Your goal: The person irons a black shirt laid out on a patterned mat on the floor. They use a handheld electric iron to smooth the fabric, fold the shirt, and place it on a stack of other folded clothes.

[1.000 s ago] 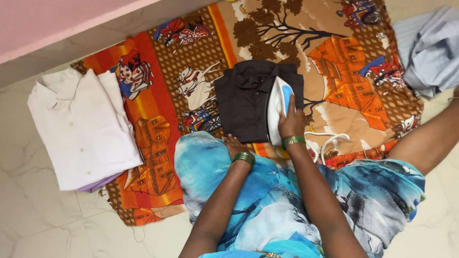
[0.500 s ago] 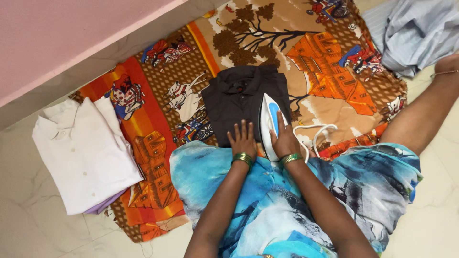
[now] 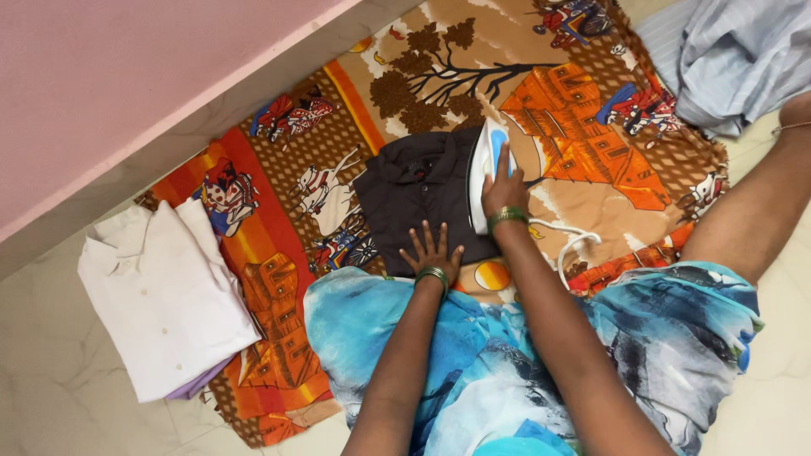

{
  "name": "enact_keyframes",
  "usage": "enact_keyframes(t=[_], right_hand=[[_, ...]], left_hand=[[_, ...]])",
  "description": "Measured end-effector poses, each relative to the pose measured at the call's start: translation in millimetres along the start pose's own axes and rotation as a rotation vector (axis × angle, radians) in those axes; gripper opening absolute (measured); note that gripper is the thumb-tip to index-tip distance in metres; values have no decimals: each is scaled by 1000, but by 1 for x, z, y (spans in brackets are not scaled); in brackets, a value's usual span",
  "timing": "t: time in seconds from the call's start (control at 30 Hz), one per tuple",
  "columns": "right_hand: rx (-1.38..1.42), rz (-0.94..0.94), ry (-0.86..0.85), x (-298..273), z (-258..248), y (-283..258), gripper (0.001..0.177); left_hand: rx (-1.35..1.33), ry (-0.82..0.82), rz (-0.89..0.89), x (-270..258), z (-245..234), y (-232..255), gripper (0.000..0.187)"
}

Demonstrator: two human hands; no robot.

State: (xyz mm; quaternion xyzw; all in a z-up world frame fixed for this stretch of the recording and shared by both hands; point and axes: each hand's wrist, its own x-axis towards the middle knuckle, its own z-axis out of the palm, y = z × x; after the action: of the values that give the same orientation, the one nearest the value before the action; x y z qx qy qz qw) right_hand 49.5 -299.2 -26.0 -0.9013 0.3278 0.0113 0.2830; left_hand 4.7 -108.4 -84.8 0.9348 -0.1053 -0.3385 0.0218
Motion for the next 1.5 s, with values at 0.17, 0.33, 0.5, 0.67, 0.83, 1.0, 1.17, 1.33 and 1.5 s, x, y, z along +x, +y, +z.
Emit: enact_keyframes(t=[0.17,0.33,0.5,0.67,0.83,1.0,1.17,1.33,1.5], right_hand=[[63,-51,-93,54,-19,21,91],[20,-182,-158,-49,-40,78,84],[-81,-398,-209,-133,-61,86,74],[-93,-282,-234,-129,-36,60,78],[-65,-195,33,-48,8,30,83],[-17,-186,-23,11,4,13,82],[-19,-349,-235,-32,-34,55,85],[-38,-591,-404,-105,-78,82,72],[2,-753,-372,-140,-73,41,66]], left_hand=[[-4,-67,-7,1,-10,4,79],[-34,-73,0,1,-12,4,79],[-42,-67,30,2,-11,-2,81],[90,-160,28,-23,0,-21,94],[164,-126,-21,-25,25,-33,95],[107,-114,-2,-27,17,-33,91],[-263,90,131,11,-5,-98,48],[-608,315,-165,52,-17,-173,55],[-424,-197,-281,66,-14,-157,89]])
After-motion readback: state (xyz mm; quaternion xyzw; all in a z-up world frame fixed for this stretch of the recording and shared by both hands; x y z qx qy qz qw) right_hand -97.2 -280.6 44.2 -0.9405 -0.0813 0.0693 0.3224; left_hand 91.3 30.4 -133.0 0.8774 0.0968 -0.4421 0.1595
